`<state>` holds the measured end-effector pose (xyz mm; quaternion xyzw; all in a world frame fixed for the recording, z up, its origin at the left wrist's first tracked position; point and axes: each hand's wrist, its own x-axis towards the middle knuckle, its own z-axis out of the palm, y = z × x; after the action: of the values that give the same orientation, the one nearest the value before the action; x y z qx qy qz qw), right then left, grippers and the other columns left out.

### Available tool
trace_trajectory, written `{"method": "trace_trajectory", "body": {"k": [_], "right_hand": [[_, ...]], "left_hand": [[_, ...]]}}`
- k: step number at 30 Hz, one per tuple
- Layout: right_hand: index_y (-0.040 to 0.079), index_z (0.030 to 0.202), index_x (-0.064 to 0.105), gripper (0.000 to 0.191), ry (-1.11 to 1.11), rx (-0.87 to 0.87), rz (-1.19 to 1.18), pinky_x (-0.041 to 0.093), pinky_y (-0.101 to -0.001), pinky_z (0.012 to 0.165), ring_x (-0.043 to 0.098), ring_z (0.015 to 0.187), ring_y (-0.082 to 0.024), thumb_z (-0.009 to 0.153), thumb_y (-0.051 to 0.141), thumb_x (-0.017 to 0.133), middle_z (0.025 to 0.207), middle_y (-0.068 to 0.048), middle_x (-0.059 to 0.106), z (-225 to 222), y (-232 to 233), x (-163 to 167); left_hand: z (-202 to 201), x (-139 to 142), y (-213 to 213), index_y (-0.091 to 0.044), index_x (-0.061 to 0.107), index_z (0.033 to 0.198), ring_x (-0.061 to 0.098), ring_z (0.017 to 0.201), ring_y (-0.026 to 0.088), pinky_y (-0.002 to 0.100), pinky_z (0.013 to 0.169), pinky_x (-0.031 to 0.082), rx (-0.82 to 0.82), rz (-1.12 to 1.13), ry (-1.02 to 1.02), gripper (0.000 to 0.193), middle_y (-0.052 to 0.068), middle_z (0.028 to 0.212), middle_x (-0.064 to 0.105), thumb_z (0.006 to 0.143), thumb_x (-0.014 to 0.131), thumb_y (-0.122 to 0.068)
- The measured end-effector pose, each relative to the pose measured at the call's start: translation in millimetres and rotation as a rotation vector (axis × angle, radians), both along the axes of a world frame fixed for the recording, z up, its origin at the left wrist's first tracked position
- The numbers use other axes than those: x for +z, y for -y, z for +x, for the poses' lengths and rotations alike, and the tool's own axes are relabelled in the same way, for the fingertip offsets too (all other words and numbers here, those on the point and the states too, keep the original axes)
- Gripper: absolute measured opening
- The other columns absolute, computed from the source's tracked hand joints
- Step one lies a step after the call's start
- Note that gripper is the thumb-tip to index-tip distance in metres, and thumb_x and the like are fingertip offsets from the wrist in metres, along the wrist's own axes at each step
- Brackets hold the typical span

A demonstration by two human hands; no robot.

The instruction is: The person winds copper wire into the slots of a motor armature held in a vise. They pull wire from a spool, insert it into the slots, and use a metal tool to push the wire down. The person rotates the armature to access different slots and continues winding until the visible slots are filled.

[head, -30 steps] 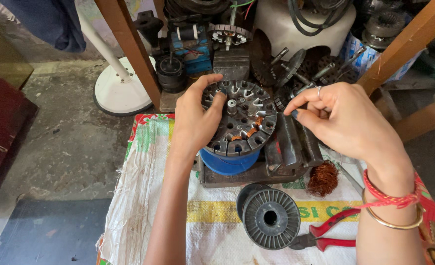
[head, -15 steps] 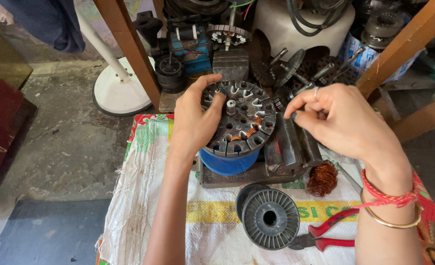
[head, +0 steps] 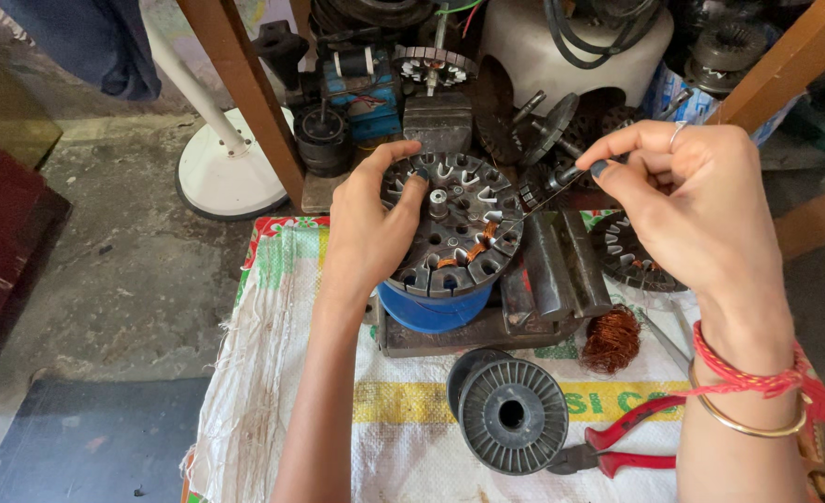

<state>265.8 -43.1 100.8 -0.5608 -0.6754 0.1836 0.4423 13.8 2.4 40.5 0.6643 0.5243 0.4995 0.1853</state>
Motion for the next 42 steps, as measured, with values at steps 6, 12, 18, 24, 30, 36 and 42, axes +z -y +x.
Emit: {"method": "trace_trajectory", "body": {"k": [6,12,18,24,30,36,42], "right_hand": [[0.006,0.113,0.079,0.022,0.073,-0.014,0.119,0.041,-0.0208,0.058,0.056,0.065,-0.003,0.096,0.000,0.065,0.077,-0.002,0.069,-2.7,-3.5,-3.4],[0.009,0.119,0.074,0.037,0.097,0.139,0.223,0.060,-0.0244,0.069,0.071,0.098,-0.010,0.087,-0.003,0.058,0.136,-0.012,0.068,-15.8,7.9,3.5],[0.011,0.119,0.077,0.039,0.317,0.313,0.288,0.059,-0.0298,0.082,0.072,0.102,-0.020,0.084,-0.001,0.066,0.138,-0.011,0.068,-29.9,12.9,9.2],[0.009,0.117,0.077,0.038,0.548,0.174,0.571,0.052,-0.0402,0.101,0.060,0.127,-0.035,0.080,0.001,0.072,0.146,-0.016,0.057,-45.6,18.5,7.5],[0.014,0.118,0.077,0.036,0.395,0.323,0.460,0.057,-0.0347,0.100,0.067,0.124,-0.029,0.088,-0.002,0.066,0.141,-0.009,0.066,-50.6,19.5,3.1],[0.010,0.113,0.078,0.036,0.515,0.337,0.369,0.057,-0.0371,0.086,0.071,0.105,-0.030,0.084,-0.005,0.062,0.126,-0.009,0.073,-54.1,14.9,-3.2],[0.002,0.108,0.077,0.025,0.447,0.316,0.259,0.055,-0.0405,0.075,0.069,0.082,-0.034,0.085,0.000,0.067,0.098,-0.015,0.072,-51.4,16.6,-0.5]], "left_hand": [[0.7,-0.5,-0.7,-0.008,0.068,0.126,0.070,0.114,0.033,0.039,0.099,0.050,-0.008,-0.002,0.008,0.037,0.019,0.116,0.074,0.090,0.064,-0.018],[0.7,-1.0,-0.1,-0.009,0.068,0.126,0.070,0.114,0.034,0.040,0.099,0.050,0.009,0.000,-0.003,0.037,0.019,0.116,0.074,0.090,0.064,-0.018],[1.0,-0.8,-0.9,-0.008,0.068,0.125,0.071,0.113,0.033,0.040,0.098,0.051,-0.005,0.006,0.018,0.037,0.019,0.115,0.075,0.090,0.063,-0.018],[0.9,-1.0,-0.8,-0.007,0.068,0.125,0.070,0.112,0.034,0.040,0.098,0.051,-0.003,0.010,0.000,0.037,0.020,0.114,0.074,0.090,0.064,-0.017],[0.3,-2.8,-2.3,-0.007,0.068,0.125,0.071,0.112,0.033,0.039,0.098,0.051,-0.012,0.019,0.012,0.037,0.020,0.114,0.075,0.090,0.064,-0.017],[-0.6,-5.0,-2.6,-0.006,0.067,0.125,0.071,0.112,0.033,0.040,0.098,0.051,-0.025,0.037,0.017,0.036,0.019,0.115,0.075,0.091,0.063,-0.016],[-0.2,-4.9,-3.9,-0.006,0.068,0.125,0.070,0.113,0.033,0.039,0.099,0.051,-0.009,0.040,0.005,0.036,0.019,0.116,0.075,0.090,0.064,-0.016]]}}
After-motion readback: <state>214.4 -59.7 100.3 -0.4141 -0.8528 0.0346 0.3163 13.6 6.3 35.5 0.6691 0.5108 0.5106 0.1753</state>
